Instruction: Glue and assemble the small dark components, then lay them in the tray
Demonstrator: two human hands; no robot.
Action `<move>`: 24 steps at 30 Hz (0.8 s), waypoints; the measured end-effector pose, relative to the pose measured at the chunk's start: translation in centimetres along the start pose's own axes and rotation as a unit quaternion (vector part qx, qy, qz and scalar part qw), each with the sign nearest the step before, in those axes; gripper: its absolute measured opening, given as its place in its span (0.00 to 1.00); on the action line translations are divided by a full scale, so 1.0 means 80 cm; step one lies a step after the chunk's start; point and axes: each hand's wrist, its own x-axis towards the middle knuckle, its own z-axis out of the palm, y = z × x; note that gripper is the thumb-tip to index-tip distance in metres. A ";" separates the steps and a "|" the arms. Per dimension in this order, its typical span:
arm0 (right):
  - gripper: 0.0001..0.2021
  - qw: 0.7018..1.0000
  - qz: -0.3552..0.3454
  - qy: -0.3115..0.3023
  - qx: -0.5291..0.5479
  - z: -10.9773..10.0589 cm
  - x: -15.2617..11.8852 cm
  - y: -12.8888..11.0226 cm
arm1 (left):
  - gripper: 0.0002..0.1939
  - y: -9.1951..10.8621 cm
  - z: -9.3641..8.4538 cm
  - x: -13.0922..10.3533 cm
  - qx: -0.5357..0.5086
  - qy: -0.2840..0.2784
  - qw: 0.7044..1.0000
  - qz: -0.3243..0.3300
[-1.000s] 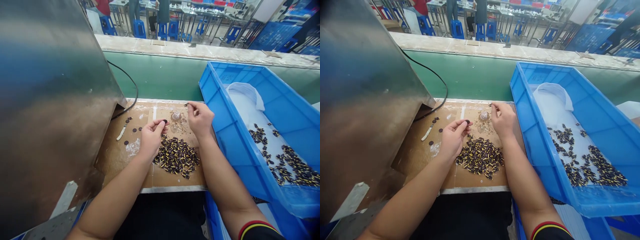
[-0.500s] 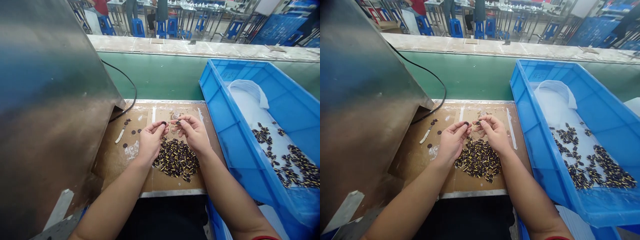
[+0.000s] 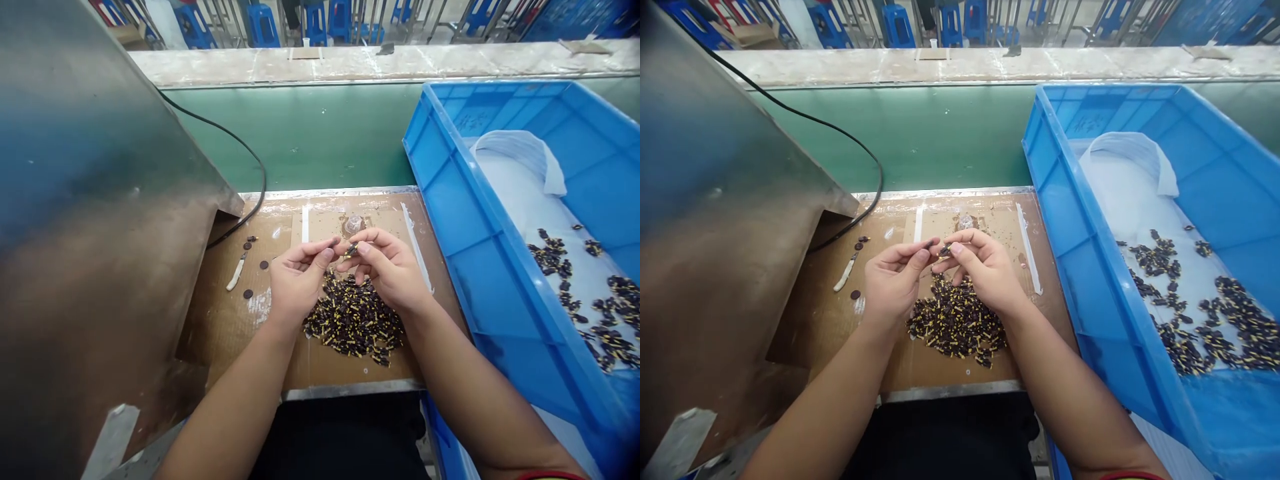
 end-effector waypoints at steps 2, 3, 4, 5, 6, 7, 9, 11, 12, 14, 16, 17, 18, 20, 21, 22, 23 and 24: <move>0.11 1.000 -0.010 0.023 0.003 0.001 -0.001 0.001 | 0.09 0.001 0.002 0.000 -0.051 -0.014 0.998 -0.023; 0.10 0.999 -0.018 0.040 0.003 0.001 -0.001 0.001 | 0.09 0.002 0.003 0.000 -0.081 -0.017 0.996 -0.040; 0.10 0.998 -0.027 0.060 0.004 0.001 -0.002 0.002 | 0.09 0.003 0.003 0.000 -0.110 -0.016 0.992 -0.058; 0.09 0.996 -0.036 0.081 0.004 0.002 -0.002 0.003 | 0.09 0.005 0.004 0.001 -0.135 -0.014 0.988 -0.078; 0.08 0.994 -0.046 0.102 0.001 0.001 -0.003 0.004 | 0.10 0.006 0.004 0.002 -0.155 -0.011 0.983 -0.097; 0.07 0.991 -0.057 0.119 -0.004 0.001 -0.004 0.005 | 0.11 0.007 0.004 0.003 -0.171 -0.006 0.979 -0.115; 0.05 0.988 -0.075 0.133 -0.020 0.001 -0.005 0.007 | 0.12 0.007 0.003 0.004 -0.192 0.004 0.971 -0.144; 0.05 0.988 -0.086 0.124 -0.030 0.001 -0.006 0.009 | 0.13 0.005 0.002 0.004 -0.201 0.009 0.966 -0.163; 0.04 0.989 -0.088 0.116 -0.031 0.002 -0.007 0.009 | 0.13 0.004 0.002 0.004 -0.202 0.010 0.965 -0.167; 0.03 0.989 -0.095 0.104 -0.034 0.004 -0.006 0.009 | 0.13 0.001 0.001 0.003 -0.199 0.011 0.965 -0.168; 0.04 0.989 -0.100 0.100 -0.040 0.008 -0.006 0.007 | 0.12 0.000 0.001 0.002 -0.192 0.008 0.968 -0.164; 0.05 0.989 -0.101 0.098 -0.043 0.010 -0.005 0.005 | 0.11 0.000 0.001 0.002 -0.186 0.004 0.969 -0.162; 0.05 0.989 -0.100 0.096 -0.045 0.013 -0.005 0.003 | 0.10 0.000 0.001 0.001 -0.182 0.000 0.970 -0.159; 0.06 0.990 -0.099 0.090 -0.045 0.018 -0.007 0.000 | 0.08 0.002 0.001 0.001 -0.178 -0.004 0.972 -0.155; 0.06 0.990 -0.101 0.090 -0.044 0.020 -0.008 -0.001 | 0.08 0.003 0.001 0.001 -0.180 -0.002 0.972 -0.153; 0.07 0.989 -0.105 0.093 -0.044 0.022 -0.009 -0.002 | 0.08 0.003 0.001 0.002 -0.185 0.002 0.971 -0.151; 0.07 0.988 -0.111 0.098 -0.044 0.023 -0.011 -0.001 | 0.08 0.003 0.002 0.001 -0.188 0.006 0.971 -0.150; 0.08 0.986 -0.117 0.107 -0.045 0.024 -0.012 0.000 | 0.08 0.003 0.002 0.001 -0.189 0.009 0.971 -0.148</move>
